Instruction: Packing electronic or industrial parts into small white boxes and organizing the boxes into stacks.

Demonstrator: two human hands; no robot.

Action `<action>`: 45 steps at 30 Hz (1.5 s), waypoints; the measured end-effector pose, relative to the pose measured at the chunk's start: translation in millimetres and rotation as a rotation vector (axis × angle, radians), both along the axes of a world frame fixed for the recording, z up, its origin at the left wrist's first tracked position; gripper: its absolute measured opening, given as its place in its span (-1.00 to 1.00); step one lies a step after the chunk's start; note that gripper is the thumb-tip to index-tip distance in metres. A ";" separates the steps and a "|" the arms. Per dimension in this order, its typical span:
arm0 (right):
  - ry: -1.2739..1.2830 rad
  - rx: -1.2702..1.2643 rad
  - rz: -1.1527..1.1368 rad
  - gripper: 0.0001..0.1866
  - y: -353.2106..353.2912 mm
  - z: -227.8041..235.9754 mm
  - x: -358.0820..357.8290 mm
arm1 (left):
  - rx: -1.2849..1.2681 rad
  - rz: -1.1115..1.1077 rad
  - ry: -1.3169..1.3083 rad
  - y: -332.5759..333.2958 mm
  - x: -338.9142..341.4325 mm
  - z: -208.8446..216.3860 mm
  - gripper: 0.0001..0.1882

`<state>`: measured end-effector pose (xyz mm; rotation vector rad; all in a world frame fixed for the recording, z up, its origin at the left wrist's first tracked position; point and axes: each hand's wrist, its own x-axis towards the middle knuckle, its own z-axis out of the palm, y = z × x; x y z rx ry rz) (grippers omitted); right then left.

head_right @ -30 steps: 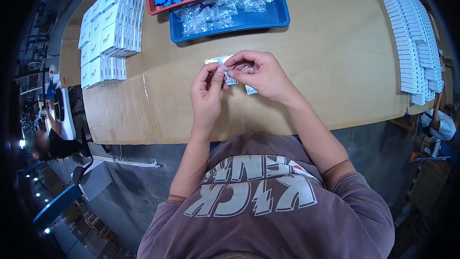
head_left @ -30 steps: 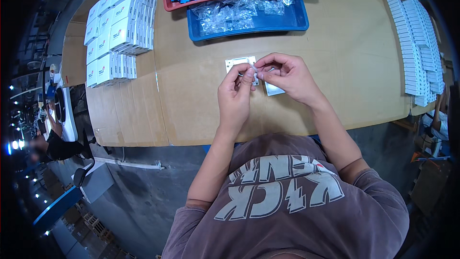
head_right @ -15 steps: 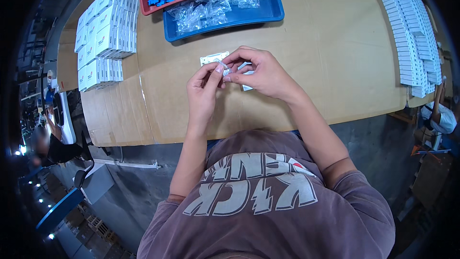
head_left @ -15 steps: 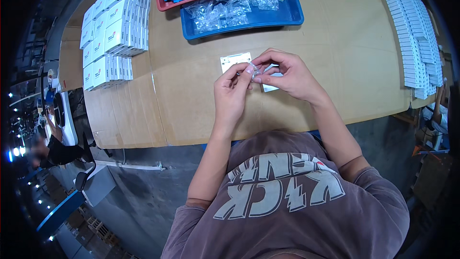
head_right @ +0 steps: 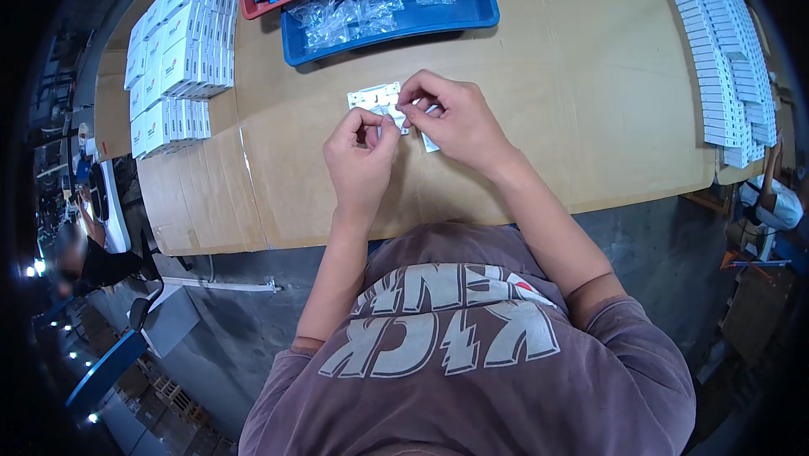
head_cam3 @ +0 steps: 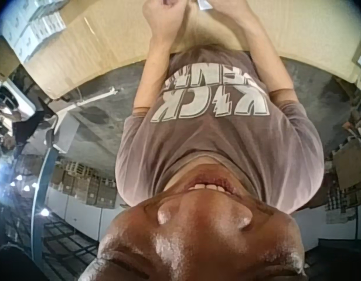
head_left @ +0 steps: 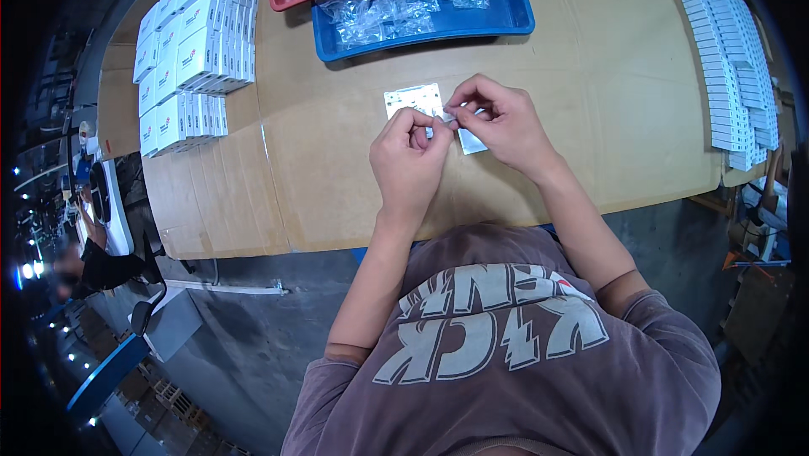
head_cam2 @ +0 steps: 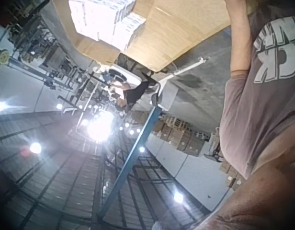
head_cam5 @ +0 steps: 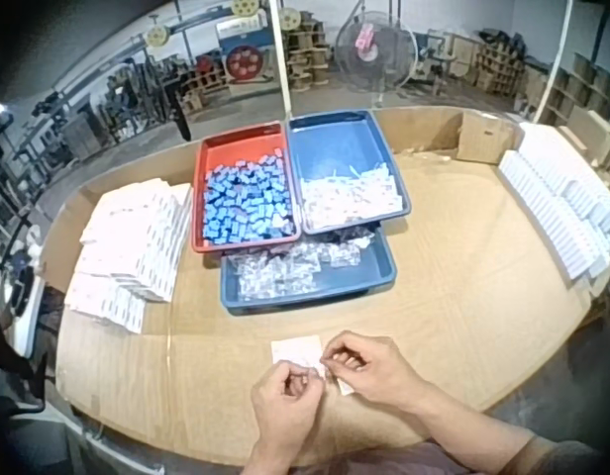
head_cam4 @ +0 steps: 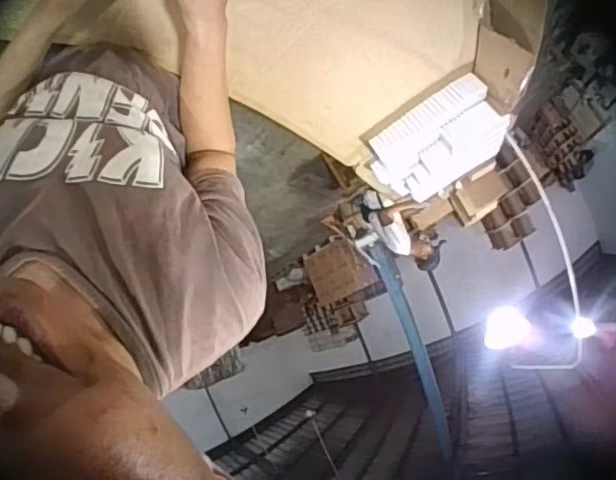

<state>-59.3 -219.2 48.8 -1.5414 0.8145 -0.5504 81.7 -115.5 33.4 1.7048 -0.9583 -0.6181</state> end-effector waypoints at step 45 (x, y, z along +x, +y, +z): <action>-0.048 0.159 0.282 -0.70 -17.8 -13.5 -16.8 | -0.039 -0.312 -0.382 -1.3 21.7 -3.1 -0.46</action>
